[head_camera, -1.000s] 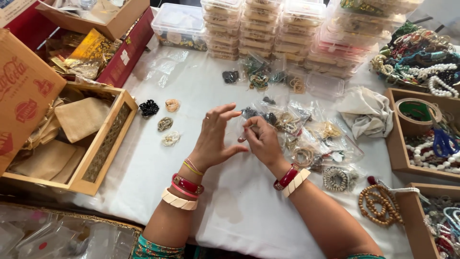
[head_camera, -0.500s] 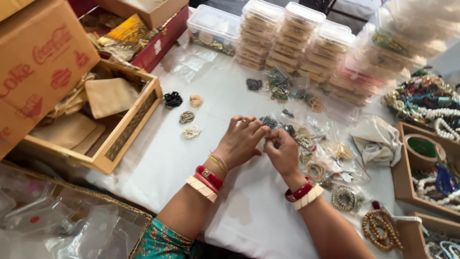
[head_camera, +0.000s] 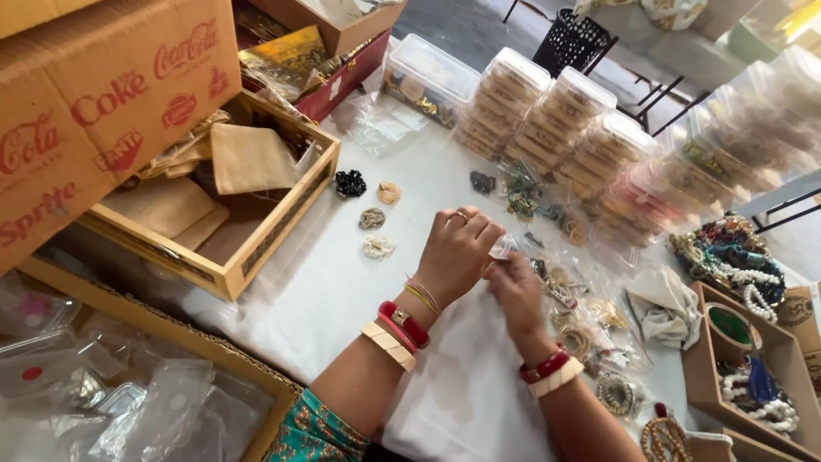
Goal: The person sits at a table covered with jewelry supplies and repeatedly picks up small beaded items, places them into clear plastic bags, and then puts the bags into a wooden box. The camera shakes frequently, obscuring the view.
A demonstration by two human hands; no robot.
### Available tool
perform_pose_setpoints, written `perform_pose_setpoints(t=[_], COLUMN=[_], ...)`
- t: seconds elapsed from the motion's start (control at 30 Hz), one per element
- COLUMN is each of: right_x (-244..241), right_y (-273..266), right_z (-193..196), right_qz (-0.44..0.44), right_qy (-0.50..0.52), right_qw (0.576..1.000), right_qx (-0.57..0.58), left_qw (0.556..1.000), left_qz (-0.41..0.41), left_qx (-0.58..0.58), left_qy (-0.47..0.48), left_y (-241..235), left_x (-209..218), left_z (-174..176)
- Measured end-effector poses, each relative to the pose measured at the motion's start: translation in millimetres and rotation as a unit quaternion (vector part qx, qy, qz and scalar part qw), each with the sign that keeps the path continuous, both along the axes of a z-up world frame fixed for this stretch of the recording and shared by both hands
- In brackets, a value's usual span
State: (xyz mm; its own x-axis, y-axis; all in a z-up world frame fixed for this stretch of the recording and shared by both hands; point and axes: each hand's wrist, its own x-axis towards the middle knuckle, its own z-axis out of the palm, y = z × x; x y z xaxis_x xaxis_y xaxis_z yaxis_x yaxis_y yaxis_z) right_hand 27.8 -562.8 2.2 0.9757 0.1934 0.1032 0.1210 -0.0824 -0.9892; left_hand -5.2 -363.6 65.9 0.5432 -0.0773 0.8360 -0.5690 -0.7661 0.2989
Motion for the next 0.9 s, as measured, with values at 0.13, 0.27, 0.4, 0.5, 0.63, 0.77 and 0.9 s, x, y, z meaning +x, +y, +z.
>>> perform_pose_setpoints(t=[0.13,0.27,0.4,0.5,0.63,0.77,0.9], right_x=[0.2,-20.6,-37.2,-32.9,-0.9,24.2,10.6], right_y=[64.3,150.7,190.6,176.7,122.7,51.9,22.5], right_z=[-3.2,35.9,71.3,47.6,9.8,1.8,76.2], right_qz=[0.113,0.107,0.124,0.154,0.157,0.076,0.020], right_qy=[-0.284,-0.281,-0.312,-0.348,-0.370,-0.261,-0.085], right_qw=[0.917,0.903,0.840,0.826,0.828,0.878,0.992], right_qx=[-0.255,-0.307,-0.427,-0.415,-0.390,-0.395,-0.094], left_qw=[0.998,0.994,0.991,0.989,0.989,0.991,0.993], left_qz=[0.015,0.010,0.017,0.023,0.021,0.040,0.047], left_qx=[-0.052,-0.099,-0.121,-0.141,-0.145,-0.128,-0.091], left_qy=[-0.029,-0.048,-0.048,-0.040,-0.031,-0.007,0.053], left_y=[9.4,16.3,21.7,22.1,18.8,15.9,10.3], left_x=[-6.7,-12.8,-13.8,-14.2,-9.3,-4.6,-0.9], left_z=[15.8,26.4,34.0,35.4,29.7,21.1,14.4])
